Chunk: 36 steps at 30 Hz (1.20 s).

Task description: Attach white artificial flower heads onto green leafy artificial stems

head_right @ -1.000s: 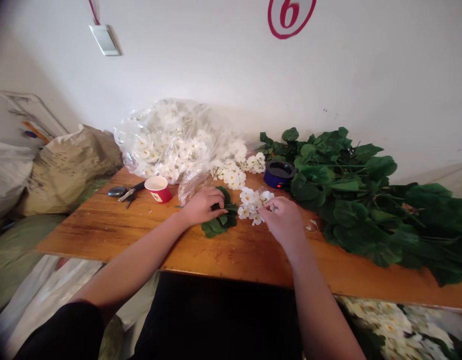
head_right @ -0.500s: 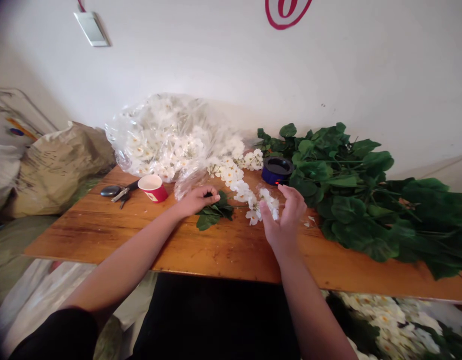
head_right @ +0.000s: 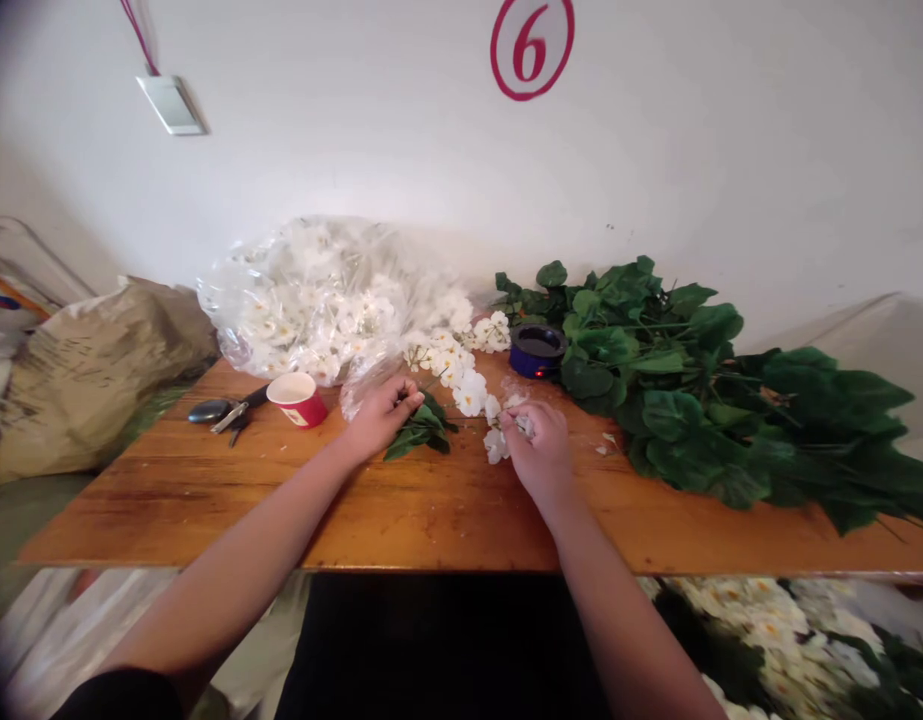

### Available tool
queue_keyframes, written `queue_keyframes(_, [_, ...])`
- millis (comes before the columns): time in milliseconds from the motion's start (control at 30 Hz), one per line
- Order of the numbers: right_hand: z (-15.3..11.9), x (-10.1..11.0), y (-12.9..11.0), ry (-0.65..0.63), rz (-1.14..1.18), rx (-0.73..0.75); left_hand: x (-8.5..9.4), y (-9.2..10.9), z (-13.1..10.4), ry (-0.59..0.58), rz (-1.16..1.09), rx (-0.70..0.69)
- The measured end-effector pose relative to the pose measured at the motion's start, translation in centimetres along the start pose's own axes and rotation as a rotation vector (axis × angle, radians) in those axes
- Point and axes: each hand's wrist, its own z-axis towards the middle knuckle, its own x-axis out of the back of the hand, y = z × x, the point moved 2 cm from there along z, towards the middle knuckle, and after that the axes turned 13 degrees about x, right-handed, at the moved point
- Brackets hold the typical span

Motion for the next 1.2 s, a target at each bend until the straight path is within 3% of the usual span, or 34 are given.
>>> queue_keyframes(133, [0.6,0.6,-1.5,0.071,-0.071,0.092,-0.5,0.0,-0.3,0.030,0.113,-0.033])
queue_keyframes(200, [2.0,1.4,-3.0,0.155,-0.103,0.175,-0.9,-0.1,-0.5,0.026,0.136,-0.041])
queue_keyframes(267, [4.3,1.8,-4.5,0.148,-0.087,0.241,-1.3,-0.2,-0.7,0.037,0.148,-0.057])
queue_keyframes(367, [8.7,0.1,-5.3,-0.116,-0.031,0.234,-1.6,-0.3,-1.0,0.058,0.161,-0.064])
queue_keyframes(467, [12.0,-3.5,-3.7,-0.414,-0.144,0.097,-1.7,-0.3,-1.1,0.068,0.145,-0.038])
queue_keyframes(567, [12.8,-6.8,-0.9,-0.668,-0.202,-0.074,-1.5,-0.2,-1.2,0.111,0.140,-0.021])
queue_keyframes(633, [12.5,-7.9,0.8,-0.737,-0.163,-0.130,-1.3,0.1,-1.4,0.161,0.178,-0.040])
queue_keyframes(800, [11.8,-8.2,3.0,-0.610,-0.129,-0.104,-0.7,1.2,-2.0,0.303,0.414,-0.265])
queue_keyframes(867, [11.7,-8.5,3.0,-0.616,-0.103,-0.063,-0.5,1.6,-2.2,0.353,0.493,-0.356])
queue_keyframes(933, [11.7,-8.9,2.9,-0.663,-0.106,-0.026,-0.4,1.9,-2.3,0.344,0.531,-0.467])
queue_keyframes(1033, [11.9,-9.1,2.7,-0.679,-0.158,-0.027,-0.6,2.0,-2.2,0.241,0.510,-0.607])
queue_keyframes(1100, [12.2,-8.6,2.5,-0.572,-0.147,-0.060,-0.7,1.8,-2.0,0.185,0.463,-0.630])
queue_keyframes(1200, [12.2,-7.2,2.1,-0.269,0.013,-0.160,-1.0,1.3,-1.7,0.156,0.396,-0.586])
